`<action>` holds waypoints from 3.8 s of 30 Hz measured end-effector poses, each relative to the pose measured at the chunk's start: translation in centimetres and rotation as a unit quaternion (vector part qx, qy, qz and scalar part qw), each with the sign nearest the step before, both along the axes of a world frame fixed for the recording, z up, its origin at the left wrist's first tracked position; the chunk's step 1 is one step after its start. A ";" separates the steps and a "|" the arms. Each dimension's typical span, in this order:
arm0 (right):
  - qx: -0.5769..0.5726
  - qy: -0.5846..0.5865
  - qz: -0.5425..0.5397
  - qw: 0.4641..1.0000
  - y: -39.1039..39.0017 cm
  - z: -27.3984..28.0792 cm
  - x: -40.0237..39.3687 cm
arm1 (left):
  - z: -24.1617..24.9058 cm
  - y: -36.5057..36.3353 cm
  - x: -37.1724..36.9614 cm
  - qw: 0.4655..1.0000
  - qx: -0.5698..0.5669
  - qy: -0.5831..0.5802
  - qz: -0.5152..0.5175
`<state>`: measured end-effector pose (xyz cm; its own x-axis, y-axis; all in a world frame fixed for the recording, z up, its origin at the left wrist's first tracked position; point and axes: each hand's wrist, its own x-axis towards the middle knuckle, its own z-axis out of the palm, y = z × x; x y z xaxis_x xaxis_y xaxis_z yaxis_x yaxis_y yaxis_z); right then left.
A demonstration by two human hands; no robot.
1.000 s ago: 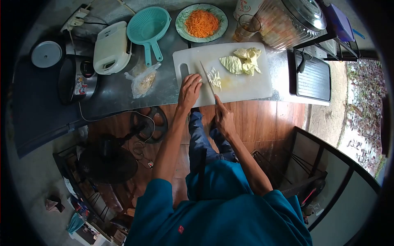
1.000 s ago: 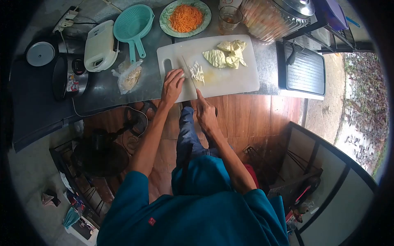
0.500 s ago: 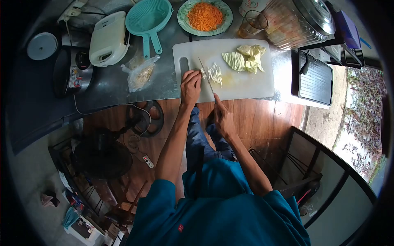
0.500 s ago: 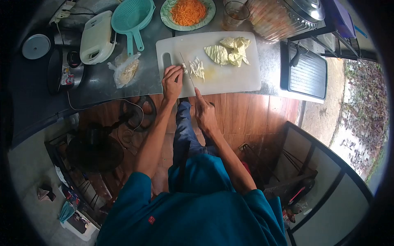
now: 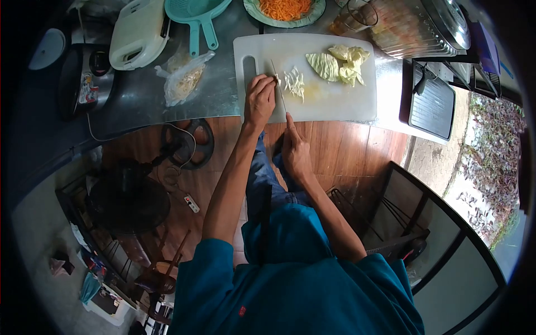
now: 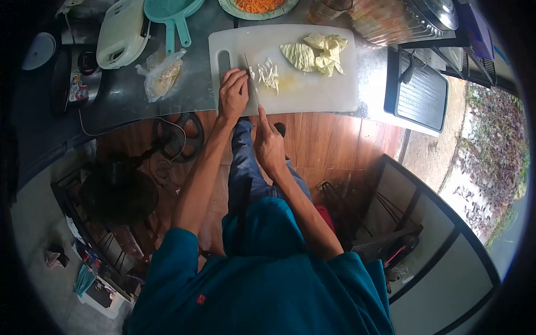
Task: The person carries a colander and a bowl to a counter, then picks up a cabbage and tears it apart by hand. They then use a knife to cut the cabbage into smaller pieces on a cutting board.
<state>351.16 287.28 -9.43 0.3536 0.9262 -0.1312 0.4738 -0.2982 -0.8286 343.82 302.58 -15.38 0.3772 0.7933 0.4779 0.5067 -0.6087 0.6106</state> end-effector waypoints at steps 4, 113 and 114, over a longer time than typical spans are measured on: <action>-0.018 0.005 -0.017 1.000 2.0 -0.3 0.3 | 0.3 -0.2 0.1 1.000 -0.011 -0.011 0.007; -0.054 0.073 0.032 0.995 0.1 1.2 2.3 | 1.5 0.6 -2.0 0.995 -0.090 0.002 -0.038; -0.056 0.073 0.032 0.995 0.1 1.1 2.2 | 1.5 0.5 -1.9 0.995 -0.092 0.002 -0.038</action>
<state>353.37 287.36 -8.28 0.2641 0.9226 -0.2811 0.3723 -0.3664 -0.8527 341.89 303.09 -13.84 0.4413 0.8364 0.3250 0.4659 -0.5231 0.7136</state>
